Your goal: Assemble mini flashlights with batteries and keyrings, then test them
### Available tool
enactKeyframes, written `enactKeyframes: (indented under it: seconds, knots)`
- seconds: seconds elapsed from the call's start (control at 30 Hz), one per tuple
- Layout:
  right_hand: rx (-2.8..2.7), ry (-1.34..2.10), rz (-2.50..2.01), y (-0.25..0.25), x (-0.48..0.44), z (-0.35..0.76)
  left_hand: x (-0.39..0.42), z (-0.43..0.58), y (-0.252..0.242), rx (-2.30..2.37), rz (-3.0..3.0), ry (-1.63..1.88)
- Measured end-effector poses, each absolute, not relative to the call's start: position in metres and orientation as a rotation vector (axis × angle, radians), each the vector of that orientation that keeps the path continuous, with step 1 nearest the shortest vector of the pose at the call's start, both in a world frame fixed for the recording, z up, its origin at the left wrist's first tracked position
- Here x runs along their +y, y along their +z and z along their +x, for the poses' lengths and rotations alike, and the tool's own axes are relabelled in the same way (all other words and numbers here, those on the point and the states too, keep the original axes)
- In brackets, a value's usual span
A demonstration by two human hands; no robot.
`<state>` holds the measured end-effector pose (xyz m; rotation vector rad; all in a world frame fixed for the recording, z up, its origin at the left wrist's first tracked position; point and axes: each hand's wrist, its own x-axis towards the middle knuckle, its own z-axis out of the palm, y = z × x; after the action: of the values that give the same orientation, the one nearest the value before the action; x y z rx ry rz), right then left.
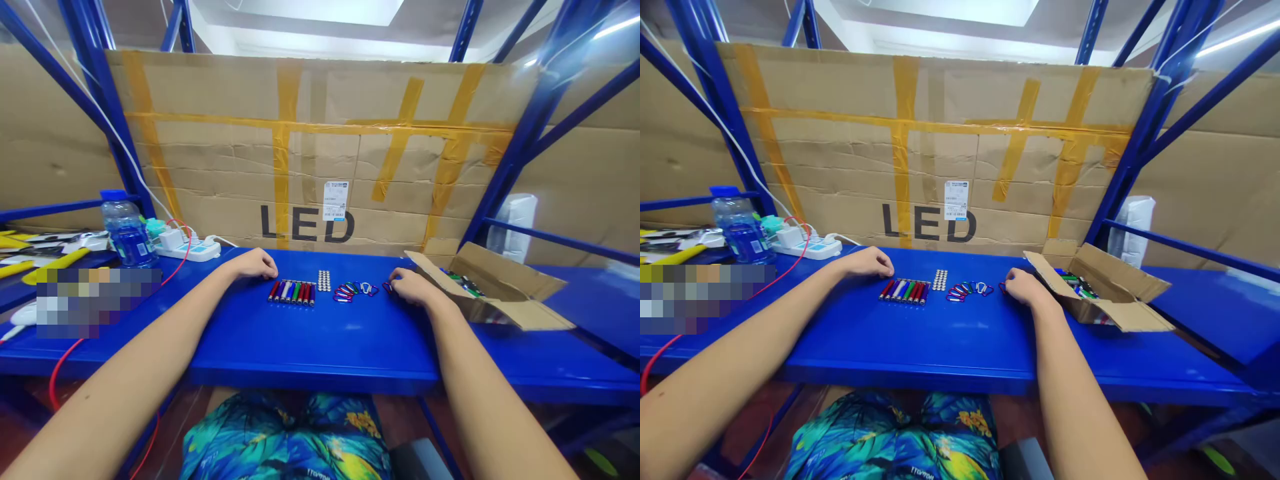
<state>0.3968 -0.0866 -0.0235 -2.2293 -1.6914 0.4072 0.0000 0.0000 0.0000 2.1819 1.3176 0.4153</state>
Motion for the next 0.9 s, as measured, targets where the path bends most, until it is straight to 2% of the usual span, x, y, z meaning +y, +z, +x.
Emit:
enactKeyframes:
  seconds: [0.33, 0.9]
  knots:
    - [-1.9, 0.468, -2.023, -0.025, -0.08, 0.399, -0.01, 0.008, 0.007, 1.235, 2.241, 0.299]
    - [-1.936, 0.369, -2.011, -0.019, -0.093, 0.389, -0.01, 0.007, 0.009, 1.218, 2.203, 0.283]
